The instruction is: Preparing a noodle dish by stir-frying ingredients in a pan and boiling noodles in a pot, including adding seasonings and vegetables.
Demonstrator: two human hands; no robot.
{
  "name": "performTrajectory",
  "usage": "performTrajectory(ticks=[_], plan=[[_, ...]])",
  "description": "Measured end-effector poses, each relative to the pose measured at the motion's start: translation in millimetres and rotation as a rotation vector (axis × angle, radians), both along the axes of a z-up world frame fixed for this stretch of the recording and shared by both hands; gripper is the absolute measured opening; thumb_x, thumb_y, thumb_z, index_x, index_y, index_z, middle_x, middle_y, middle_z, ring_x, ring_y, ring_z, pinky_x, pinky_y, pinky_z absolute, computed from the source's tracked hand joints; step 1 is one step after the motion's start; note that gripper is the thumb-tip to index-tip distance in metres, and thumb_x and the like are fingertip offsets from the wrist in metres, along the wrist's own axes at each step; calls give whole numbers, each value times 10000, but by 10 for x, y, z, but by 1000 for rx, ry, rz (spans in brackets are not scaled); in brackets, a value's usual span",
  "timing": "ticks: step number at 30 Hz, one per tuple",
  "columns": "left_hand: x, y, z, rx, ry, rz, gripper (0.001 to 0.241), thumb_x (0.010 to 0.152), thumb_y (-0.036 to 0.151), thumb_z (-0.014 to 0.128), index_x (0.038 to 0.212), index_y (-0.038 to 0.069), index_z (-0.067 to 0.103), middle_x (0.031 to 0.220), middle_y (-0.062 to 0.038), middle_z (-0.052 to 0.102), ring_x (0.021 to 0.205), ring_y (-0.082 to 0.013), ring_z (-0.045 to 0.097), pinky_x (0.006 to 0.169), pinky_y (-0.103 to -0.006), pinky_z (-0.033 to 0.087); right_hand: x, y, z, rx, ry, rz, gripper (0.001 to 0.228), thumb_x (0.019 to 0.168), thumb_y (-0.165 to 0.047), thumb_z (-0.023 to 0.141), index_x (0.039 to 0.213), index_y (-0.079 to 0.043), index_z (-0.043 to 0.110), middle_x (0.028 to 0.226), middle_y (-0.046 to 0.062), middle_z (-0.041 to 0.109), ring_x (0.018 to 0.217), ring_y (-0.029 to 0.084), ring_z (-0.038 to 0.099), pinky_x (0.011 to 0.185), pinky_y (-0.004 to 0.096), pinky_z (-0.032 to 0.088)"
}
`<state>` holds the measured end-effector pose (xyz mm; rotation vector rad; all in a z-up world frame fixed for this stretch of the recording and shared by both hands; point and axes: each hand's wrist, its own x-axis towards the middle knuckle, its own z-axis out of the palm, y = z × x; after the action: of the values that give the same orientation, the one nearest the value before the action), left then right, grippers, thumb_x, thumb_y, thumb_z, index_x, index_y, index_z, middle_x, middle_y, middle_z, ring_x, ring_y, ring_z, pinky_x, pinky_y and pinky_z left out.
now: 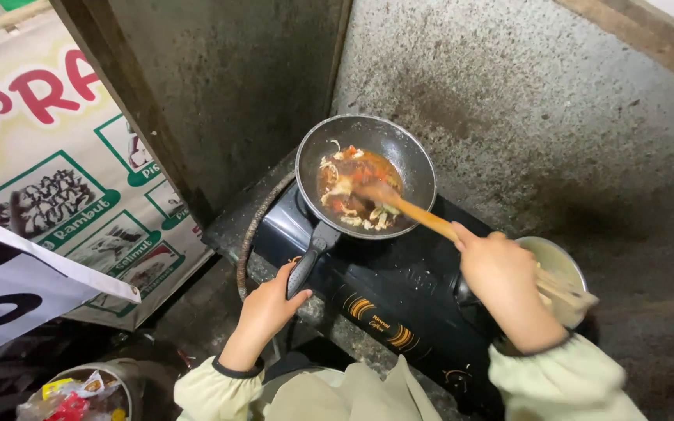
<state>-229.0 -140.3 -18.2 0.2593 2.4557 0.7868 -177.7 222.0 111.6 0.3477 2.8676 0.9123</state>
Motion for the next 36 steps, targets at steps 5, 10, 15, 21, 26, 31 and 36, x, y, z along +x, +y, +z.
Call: performTrajectory(ticks=[5, 10, 15, 21, 26, 31, 36], plan=[[-22, -2, -47, 9, 13, -5, 720, 940, 553, 589, 1565, 323, 315, 1027, -75, 722, 835, -289, 704, 654, -406, 541, -118, -300, 352, -262, -239, -236, 500, 1041, -574, 297, 1540, -604, 312, 1050, 27, 682, 903, 337, 737, 772, 484, 588], [-14, 14, -70, -6, 28, 7, 713, 936, 554, 590, 1558, 337, 319, 1010, -87, 718, 839, -308, 703, 656, -426, 538, -52, -43, 331, -56, -131, -99, 436, 1037, -470, 375, 1460, -554, 437, 907, 47, 689, 752, 305, 733, 636, 427, 555], [-14, 23, -45, -13, 15, -3, 714, 954, 530, 574, 1577, 320, 295, 1039, -78, 727, 841, -289, 707, 657, -415, 555, -453, -389, 662, -389, -238, -359, 443, 1084, -413, 272, 1492, -517, 407, 1103, 123, 729, 1037, 372, 714, 863, 503, 558], [-28, 37, -93, -30, 41, -4, 728, 946, 545, 592, 1575, 316, 304, 935, -76, 712, 788, -289, 698, 633, -415, 543, -8, -558, 1147, -191, -428, -319, 480, 1056, -537, 231, 1519, -638, 302, 1187, 16, 704, 1153, 287, 693, 953, 409, 563], [60, 16, 490, 14, -8, 12, 666, 991, 477, 602, 1552, 171, 415, 1281, -274, 685, 1164, -413, 705, 934, -491, 591, -139, -65, 282, -68, 40, 89, 395, 1096, -403, 373, 1393, -425, 631, 719, 112, 668, 714, 330, 774, 624, 496, 596], [7, 28, 98, -8, 22, 7, 694, 960, 515, 600, 1557, 254, 362, 1111, -169, 707, 986, -355, 702, 786, -458, 562, -264, -577, 1139, -307, -331, -228, 455, 1080, -460, 272, 1495, -508, 455, 1149, 71, 721, 1108, 309, 717, 932, 482, 571], [-22, 34, -47, -30, 24, 6, 698, 946, 535, 590, 1554, 320, 324, 931, -67, 718, 795, -291, 697, 627, -418, 533, -248, -526, 1361, -132, -519, -399, 455, 1076, -441, 288, 1482, -622, 381, 1354, -47, 701, 1239, 230, 705, 957, 402, 578]])
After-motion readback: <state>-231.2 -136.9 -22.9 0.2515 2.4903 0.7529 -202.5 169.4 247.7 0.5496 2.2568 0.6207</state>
